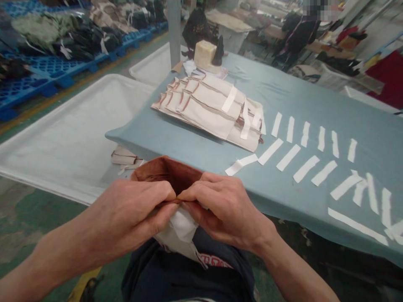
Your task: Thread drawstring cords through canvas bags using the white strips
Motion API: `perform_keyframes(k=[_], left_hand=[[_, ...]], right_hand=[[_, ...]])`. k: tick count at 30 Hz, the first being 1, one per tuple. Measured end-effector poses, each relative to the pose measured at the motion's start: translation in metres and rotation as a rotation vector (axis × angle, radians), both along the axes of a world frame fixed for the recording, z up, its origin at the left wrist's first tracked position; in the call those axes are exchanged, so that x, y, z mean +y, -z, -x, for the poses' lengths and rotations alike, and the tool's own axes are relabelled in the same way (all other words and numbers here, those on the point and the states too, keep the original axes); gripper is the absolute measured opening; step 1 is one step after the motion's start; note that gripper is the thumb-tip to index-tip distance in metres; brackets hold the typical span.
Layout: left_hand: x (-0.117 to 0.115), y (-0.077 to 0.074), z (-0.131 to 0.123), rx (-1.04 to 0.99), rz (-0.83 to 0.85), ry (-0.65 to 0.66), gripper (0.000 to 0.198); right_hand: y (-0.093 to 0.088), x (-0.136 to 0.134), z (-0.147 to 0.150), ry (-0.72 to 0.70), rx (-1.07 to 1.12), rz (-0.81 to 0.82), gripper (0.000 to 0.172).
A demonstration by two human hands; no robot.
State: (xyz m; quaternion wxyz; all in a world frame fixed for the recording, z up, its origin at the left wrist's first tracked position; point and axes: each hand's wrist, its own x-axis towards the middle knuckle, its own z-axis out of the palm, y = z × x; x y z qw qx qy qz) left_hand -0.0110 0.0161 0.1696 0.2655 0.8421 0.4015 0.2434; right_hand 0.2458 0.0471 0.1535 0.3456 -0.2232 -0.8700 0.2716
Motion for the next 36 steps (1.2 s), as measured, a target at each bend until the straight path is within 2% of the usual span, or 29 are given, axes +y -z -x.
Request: perform_keyframes(k=[1, 3, 6, 8, 12, 18, 21, 23, 26, 28, 33, 36], left_hand=[[-0.001, 0.000, -0.001, -0.027, 0.013, 0.004, 0.030], [-0.002, 0.002, -0.003, -0.109, 0.107, 0.011, 0.032], [-0.001, 0.010, -0.003, -0.241, 0.285, 0.006, 0.039], [0.000, 0.015, -0.001, -0.284, 0.362, 0.000, 0.039], [0.001, 0.019, 0.005, -0.281, 0.390, 0.011, 0.030], [0.002, 0.010, 0.009, -0.275, 0.293, 0.036, 0.027], [0.002, 0.006, 0.009, -0.240, 0.260, 0.032, 0.027], [0.002, 0.004, 0.008, -0.227, 0.267, 0.029, 0.029], [0.004, 0.003, 0.005, -0.232, 0.318, 0.022, 0.031], [0.005, 0.004, 0.005, -0.230, 0.363, 0.016, 0.032], [0.008, 0.010, 0.013, -0.232, 0.407, -0.008, 0.036], [0.010, 0.011, 0.019, -0.203, 0.423, 0.003, 0.036]], right_hand=[[0.003, 0.002, 0.001, -0.037, 0.049, 0.121, 0.023], [0.013, 0.005, 0.006, -0.147, 0.184, 0.461, 0.029], [0.035, 0.007, 0.015, -0.268, 0.363, 0.988, 0.052], [0.046, 0.005, 0.018, -0.263, 0.408, 1.140, 0.058], [0.047, 0.004, 0.012, -0.243, 0.369, 1.125, 0.050], [0.020, 0.012, -0.005, -0.297, 0.197, 0.880, 0.036], [0.010, 0.013, -0.002, -0.268, 0.146, 0.877, 0.033], [0.007, 0.013, 0.006, -0.262, 0.180, 0.892, 0.039], [0.007, 0.010, 0.018, -0.302, 0.265, 0.898, 0.054], [0.011, 0.008, 0.024, -0.320, 0.309, 0.912, 0.058], [0.024, 0.006, 0.017, -0.261, 0.256, 0.868, 0.047], [0.024, 0.007, 0.008, -0.217, 0.150, 0.761, 0.038]])
